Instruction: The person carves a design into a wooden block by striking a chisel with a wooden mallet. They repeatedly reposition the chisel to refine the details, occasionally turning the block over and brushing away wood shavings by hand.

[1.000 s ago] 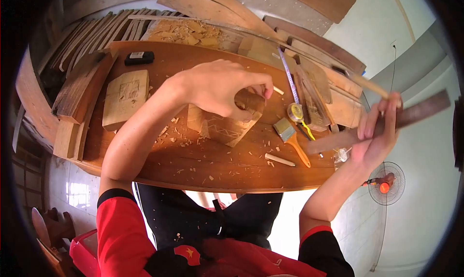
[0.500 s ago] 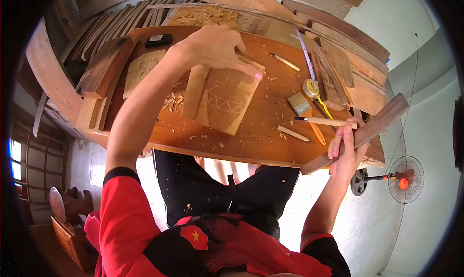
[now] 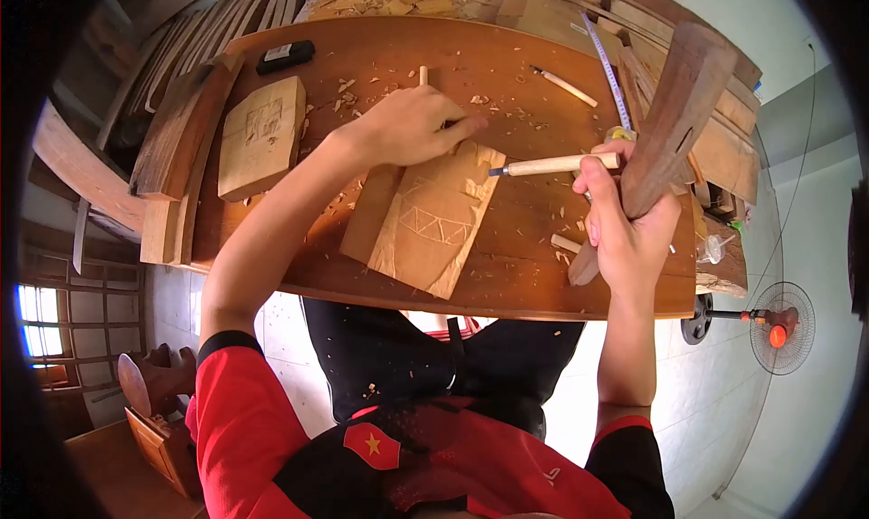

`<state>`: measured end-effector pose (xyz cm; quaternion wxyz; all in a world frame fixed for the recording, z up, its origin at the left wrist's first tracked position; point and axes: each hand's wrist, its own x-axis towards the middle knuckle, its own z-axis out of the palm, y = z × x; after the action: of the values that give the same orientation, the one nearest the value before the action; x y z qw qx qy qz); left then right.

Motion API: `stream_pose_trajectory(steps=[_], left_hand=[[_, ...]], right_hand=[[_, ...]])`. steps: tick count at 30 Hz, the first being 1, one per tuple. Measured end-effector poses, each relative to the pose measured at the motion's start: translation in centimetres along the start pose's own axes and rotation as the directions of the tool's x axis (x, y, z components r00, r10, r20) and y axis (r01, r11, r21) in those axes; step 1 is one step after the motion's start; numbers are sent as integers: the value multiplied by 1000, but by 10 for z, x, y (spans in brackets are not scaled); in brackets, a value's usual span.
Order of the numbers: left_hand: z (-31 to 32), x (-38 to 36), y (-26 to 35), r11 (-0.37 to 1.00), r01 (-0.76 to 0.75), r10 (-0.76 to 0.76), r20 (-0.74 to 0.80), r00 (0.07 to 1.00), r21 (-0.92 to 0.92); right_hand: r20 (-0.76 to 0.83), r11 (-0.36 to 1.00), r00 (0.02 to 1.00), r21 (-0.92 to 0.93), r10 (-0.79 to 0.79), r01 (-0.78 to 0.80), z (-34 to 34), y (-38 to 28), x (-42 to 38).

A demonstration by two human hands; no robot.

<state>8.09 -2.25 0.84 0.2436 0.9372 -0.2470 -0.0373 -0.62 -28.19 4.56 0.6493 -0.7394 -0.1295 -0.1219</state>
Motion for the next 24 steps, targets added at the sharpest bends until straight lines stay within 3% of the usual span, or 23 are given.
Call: stream_pose_trajectory(steps=[3, 9, 13, 17, 20, 24], left_hand=[[16, -7, -14, 971, -191, 211, -138, 968, 141], [15, -14, -18, 983, -176, 164, -185, 969, -53], [26, -14, -14, 952, -280, 235, -295, 926, -121], [24, -11, -4, 914, -263, 178, -279, 944, -308], [29, -6, -2, 858, -256, 162, -238, 958, -445], [23, -2, 5, 829, -216, 163, -146, 976, -515]], right_hand=[[16, 999, 1000, -52, 15, -14, 3, 6, 12], [55, 985, 996, -161, 65, -55, -15, 16, 40], [133, 982, 983, -156, 131, -109, -4, 16, 46], [186, 988, 979, -146, 80, -53, 9, 25, 52], [253, 965, 967, -247, -29, 94, 7, 30, 57], [239, 971, 970, -236, 40, 18, 8, 21, 55]])
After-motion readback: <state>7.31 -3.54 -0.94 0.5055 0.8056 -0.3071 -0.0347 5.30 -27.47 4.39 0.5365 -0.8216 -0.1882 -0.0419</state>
